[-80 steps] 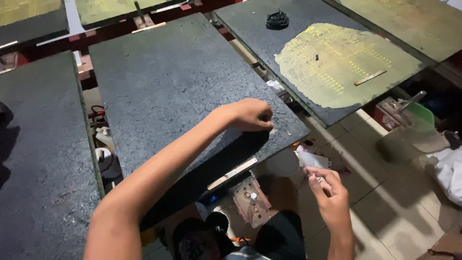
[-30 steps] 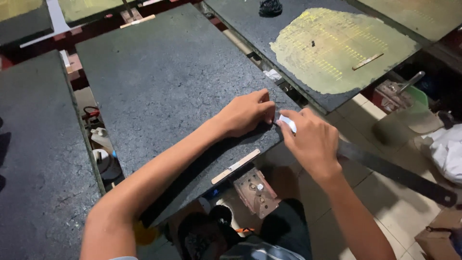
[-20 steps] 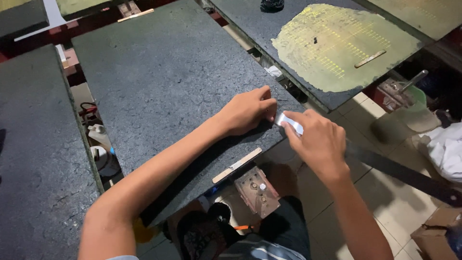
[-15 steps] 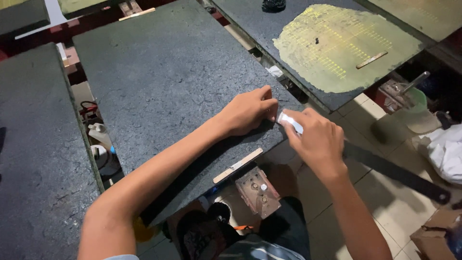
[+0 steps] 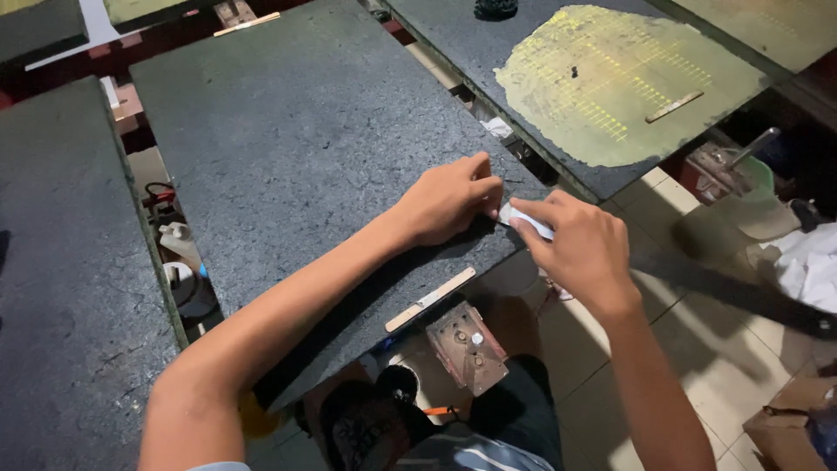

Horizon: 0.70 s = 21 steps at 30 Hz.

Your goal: Cleaning residue and ink off a screen printing platen using a metal ruler as a scraper and a cloth for wiping.

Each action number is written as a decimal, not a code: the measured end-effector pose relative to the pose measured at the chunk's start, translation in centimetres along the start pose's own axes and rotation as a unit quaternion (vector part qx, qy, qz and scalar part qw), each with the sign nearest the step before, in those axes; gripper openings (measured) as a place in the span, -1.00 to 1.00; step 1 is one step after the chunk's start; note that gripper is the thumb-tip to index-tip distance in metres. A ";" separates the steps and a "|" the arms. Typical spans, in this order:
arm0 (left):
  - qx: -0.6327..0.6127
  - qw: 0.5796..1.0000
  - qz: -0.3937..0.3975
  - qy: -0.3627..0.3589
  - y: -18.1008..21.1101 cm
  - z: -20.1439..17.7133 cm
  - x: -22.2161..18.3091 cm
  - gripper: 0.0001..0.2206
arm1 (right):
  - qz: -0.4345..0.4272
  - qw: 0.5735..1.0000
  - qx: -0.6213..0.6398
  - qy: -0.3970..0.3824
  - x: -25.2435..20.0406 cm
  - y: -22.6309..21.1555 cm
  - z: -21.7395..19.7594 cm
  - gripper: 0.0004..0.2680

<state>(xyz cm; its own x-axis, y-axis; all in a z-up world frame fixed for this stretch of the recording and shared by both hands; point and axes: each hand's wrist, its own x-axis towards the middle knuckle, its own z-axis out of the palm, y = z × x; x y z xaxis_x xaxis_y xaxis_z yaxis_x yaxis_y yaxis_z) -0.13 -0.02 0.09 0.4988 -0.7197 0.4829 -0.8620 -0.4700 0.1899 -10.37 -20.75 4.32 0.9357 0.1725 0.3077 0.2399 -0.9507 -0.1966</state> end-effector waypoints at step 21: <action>0.086 0.994 0.020 0.061 -0.8 1.5 -0.1 -0.82 | -0.033 0.993 0.094 -0.058 2.8 2.1 -0.7 -0.82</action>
<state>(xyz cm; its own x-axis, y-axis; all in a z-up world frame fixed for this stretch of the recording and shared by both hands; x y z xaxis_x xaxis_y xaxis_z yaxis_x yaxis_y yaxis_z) 0.65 -0.28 -1.40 0.4415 -0.6769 0.5890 -0.8470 -0.5310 0.0247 -7.42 -22.46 5.44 0.9373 0.2713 0.2187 0.3353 -0.8731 -0.3538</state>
